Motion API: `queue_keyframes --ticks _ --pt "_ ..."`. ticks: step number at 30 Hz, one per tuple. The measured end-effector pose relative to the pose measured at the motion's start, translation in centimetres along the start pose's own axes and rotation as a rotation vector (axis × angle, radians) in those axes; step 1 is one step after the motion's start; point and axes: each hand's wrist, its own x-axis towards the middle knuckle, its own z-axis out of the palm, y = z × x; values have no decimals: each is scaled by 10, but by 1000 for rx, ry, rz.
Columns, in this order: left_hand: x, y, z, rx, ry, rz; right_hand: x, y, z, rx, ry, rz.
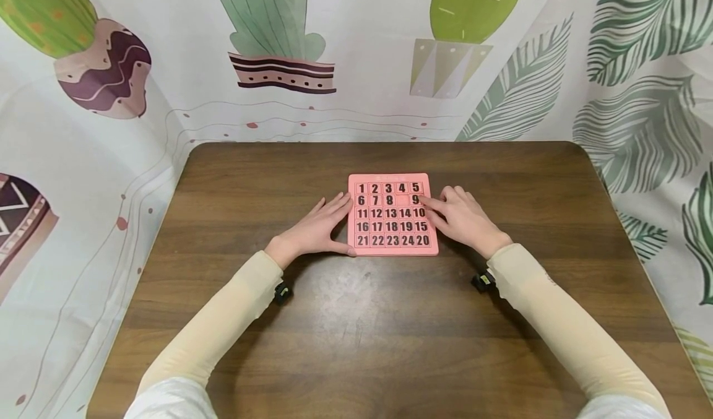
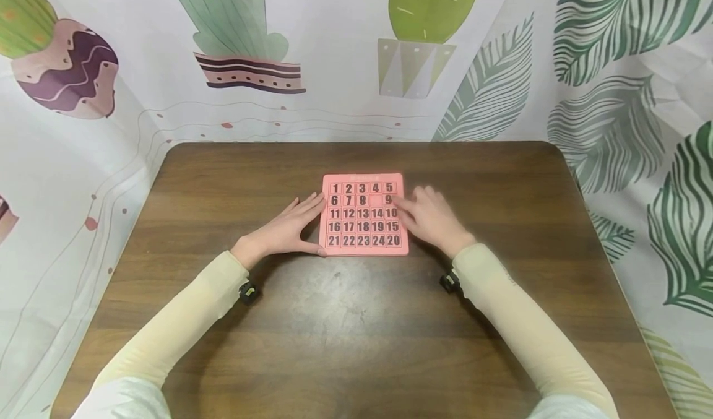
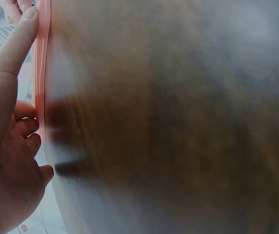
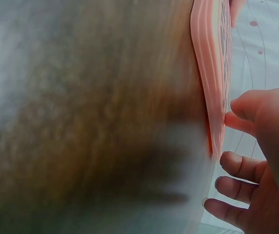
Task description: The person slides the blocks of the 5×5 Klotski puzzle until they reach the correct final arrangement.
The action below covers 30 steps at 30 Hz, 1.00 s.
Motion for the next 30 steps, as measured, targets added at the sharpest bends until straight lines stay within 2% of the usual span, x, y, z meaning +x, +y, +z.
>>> queue_keyframes --ticks 20,30 --pt "0 0 -1 1 -3 4 -2 3 0 8 7 10" --pt "0 -1 0 -7 -2 0 7 -3 4 11 16 -16"
